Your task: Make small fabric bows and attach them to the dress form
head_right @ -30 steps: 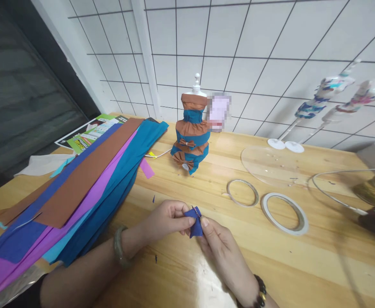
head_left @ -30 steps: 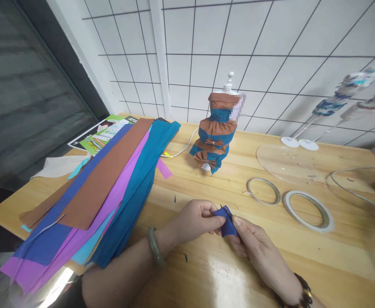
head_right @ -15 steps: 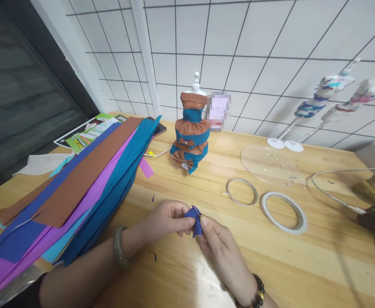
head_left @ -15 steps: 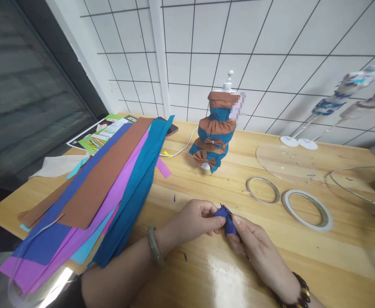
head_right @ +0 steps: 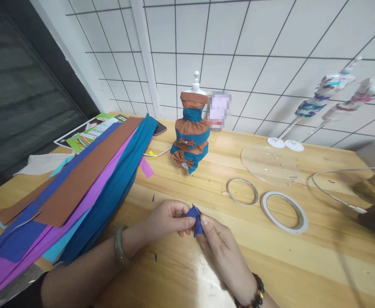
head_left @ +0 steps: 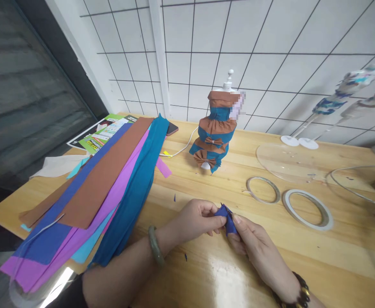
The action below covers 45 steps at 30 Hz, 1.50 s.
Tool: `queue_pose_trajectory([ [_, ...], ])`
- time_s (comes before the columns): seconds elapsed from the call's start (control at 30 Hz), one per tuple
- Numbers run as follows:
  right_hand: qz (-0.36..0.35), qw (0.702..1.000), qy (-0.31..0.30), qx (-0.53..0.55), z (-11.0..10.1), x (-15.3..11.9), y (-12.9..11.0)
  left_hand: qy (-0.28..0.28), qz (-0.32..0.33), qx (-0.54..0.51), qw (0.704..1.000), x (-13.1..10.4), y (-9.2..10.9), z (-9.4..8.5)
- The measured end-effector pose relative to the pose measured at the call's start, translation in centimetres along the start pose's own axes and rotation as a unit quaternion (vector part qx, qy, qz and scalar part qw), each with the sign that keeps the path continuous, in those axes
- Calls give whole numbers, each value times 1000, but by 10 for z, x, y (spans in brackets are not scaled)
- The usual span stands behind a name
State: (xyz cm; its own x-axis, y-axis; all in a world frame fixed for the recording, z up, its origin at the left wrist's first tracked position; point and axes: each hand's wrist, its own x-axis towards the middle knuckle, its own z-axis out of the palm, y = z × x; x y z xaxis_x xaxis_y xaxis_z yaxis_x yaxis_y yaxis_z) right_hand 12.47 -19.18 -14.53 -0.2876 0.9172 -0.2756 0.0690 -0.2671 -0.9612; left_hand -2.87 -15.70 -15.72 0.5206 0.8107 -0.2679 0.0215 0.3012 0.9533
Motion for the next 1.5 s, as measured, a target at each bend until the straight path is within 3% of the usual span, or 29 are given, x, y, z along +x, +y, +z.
queue_pose_trajectory([
  [1.5, 10, 1000, 15, -12, 3, 0, -3, -17, 15, 16, 1000, 0, -3, -2],
])
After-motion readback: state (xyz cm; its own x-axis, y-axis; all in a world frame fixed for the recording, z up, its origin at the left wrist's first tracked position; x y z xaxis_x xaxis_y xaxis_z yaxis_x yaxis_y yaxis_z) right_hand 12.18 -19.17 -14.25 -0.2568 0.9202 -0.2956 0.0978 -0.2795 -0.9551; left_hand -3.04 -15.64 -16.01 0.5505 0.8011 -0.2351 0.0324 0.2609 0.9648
